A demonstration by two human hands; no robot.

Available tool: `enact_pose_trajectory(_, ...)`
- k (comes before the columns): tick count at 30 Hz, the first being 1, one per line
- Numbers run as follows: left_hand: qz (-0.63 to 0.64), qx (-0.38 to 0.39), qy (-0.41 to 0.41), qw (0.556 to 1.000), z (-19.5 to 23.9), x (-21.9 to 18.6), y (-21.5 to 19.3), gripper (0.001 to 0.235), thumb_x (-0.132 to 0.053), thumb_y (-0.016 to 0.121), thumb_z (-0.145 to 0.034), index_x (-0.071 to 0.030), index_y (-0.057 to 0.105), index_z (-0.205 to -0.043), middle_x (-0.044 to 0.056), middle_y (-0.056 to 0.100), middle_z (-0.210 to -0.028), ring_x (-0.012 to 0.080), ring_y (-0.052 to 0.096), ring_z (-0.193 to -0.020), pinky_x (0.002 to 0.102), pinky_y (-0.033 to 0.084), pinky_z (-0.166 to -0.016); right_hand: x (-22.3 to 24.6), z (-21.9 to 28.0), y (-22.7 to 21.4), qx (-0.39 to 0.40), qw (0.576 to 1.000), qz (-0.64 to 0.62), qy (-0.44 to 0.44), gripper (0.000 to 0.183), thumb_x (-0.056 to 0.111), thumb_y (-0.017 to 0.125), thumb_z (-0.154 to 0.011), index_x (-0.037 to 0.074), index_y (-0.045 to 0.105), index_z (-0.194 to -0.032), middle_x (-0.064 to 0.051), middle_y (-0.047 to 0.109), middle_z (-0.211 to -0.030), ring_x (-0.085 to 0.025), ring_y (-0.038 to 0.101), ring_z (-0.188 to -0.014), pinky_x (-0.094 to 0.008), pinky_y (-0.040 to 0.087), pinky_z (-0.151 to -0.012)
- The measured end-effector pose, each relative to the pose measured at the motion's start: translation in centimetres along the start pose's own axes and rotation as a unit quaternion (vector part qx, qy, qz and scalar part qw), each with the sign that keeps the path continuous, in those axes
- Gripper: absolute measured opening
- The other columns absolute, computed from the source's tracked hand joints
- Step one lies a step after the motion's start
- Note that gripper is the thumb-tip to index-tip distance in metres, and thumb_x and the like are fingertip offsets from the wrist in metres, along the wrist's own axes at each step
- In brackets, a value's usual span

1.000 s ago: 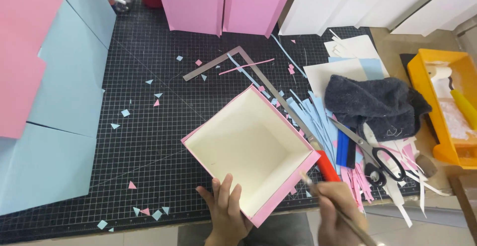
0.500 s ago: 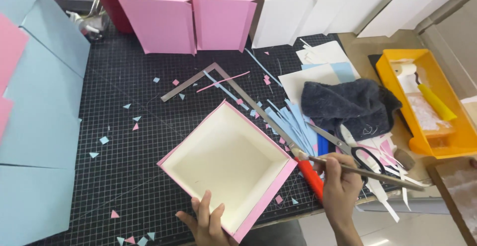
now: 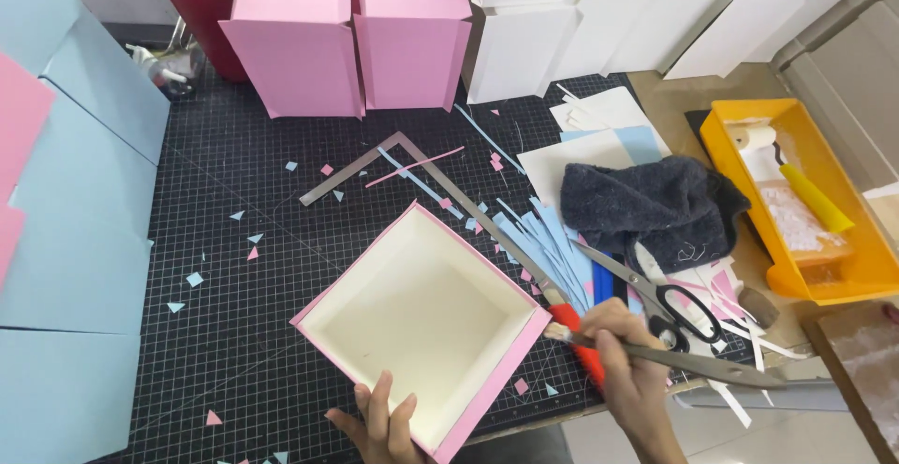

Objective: Assembling a pink paper box by applying glue to the edges and folding them

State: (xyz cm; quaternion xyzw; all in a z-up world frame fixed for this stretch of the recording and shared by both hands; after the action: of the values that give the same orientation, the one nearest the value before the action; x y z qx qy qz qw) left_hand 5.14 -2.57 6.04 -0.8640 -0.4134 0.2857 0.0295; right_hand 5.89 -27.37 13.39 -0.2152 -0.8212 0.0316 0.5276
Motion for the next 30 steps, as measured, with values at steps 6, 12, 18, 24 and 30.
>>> enact_pose_trajectory(6,0.009,0.026,0.009,1.000,-0.4,-0.5,-0.4,0.043,-0.045,0.031,-0.104,-0.006,0.049,-0.108,0.025,0.058,-0.129,0.0367,0.037,-0.144,0.057,0.008,-0.130,0.9,-0.5,0.0,0.007,0.999,0.047,-0.022,0.014,0.007,0.046,-0.100,0.003,0.059,-0.099,-0.013,0.067,-0.093,-0.024,0.064,-0.088,-0.034,0.053,-0.083)
enact_pose_trajectory(12,-0.006,0.028,-0.005,1.000,-0.1,-0.4,-0.7,0.025,-0.031,0.041,-0.102,-0.008,0.047,-0.109,0.025,0.060,-0.127,0.0349,0.039,-0.142,0.057,0.010,-0.130,-0.5,0.5,-1.1,-0.048,0.998,-0.033,0.010,0.015,0.005,0.046,-0.100,0.004,0.060,-0.104,-0.014,0.067,-0.100,-0.022,0.068,-0.092,-0.029,0.062,-0.083)
enact_pose_trajectory(18,0.011,0.057,0.008,0.998,0.9,0.1,-1.0,0.037,-0.037,0.028,-0.105,-0.006,0.047,-0.112,0.026,0.056,-0.131,0.0353,0.033,-0.146,0.061,0.006,-0.128,0.9,1.2,0.0,-0.091,0.996,-0.006,0.005,0.015,0.006,0.042,-0.102,0.003,0.056,-0.101,-0.012,0.064,-0.090,-0.022,0.065,-0.081,-0.030,0.058,-0.075)
enact_pose_trajectory(24,0.023,0.123,0.010,0.992,2.3,1.5,0.0,0.045,-0.043,0.021,-0.106,-0.007,0.043,-0.123,0.023,0.044,-0.144,0.0340,0.019,-0.153,0.065,0.001,-0.127,3.0,2.7,2.1,-0.014,0.999,-0.028,0.029,0.025,0.012,0.051,-0.095,0.001,0.061,-0.074,-0.009,0.055,-0.066,-0.019,0.053,-0.060,-0.030,0.043,-0.055)
enact_pose_trajectory(30,0.059,0.165,0.034,0.984,2.6,1.5,-0.3,0.047,-0.045,0.028,-0.107,-0.006,0.041,-0.131,0.023,0.035,-0.151,0.0380,0.012,-0.154,0.065,-0.006,-0.125,3.1,-0.1,0.7,-0.062,0.991,0.100,0.068,0.014,0.002,0.048,-0.101,0.006,0.062,-0.103,-0.009,0.067,-0.096,-0.017,0.065,-0.088,-0.027,0.054,-0.085)
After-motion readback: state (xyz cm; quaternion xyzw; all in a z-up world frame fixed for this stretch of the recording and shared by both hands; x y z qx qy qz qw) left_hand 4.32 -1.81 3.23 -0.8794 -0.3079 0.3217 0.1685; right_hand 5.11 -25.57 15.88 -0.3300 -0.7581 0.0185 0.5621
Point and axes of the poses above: each hand's wrist, its own z-axis away from the middle knuckle, its own y-axis out of the palm, x = y × z, the point moved 6 cm from there along -z, towards the middle knuckle
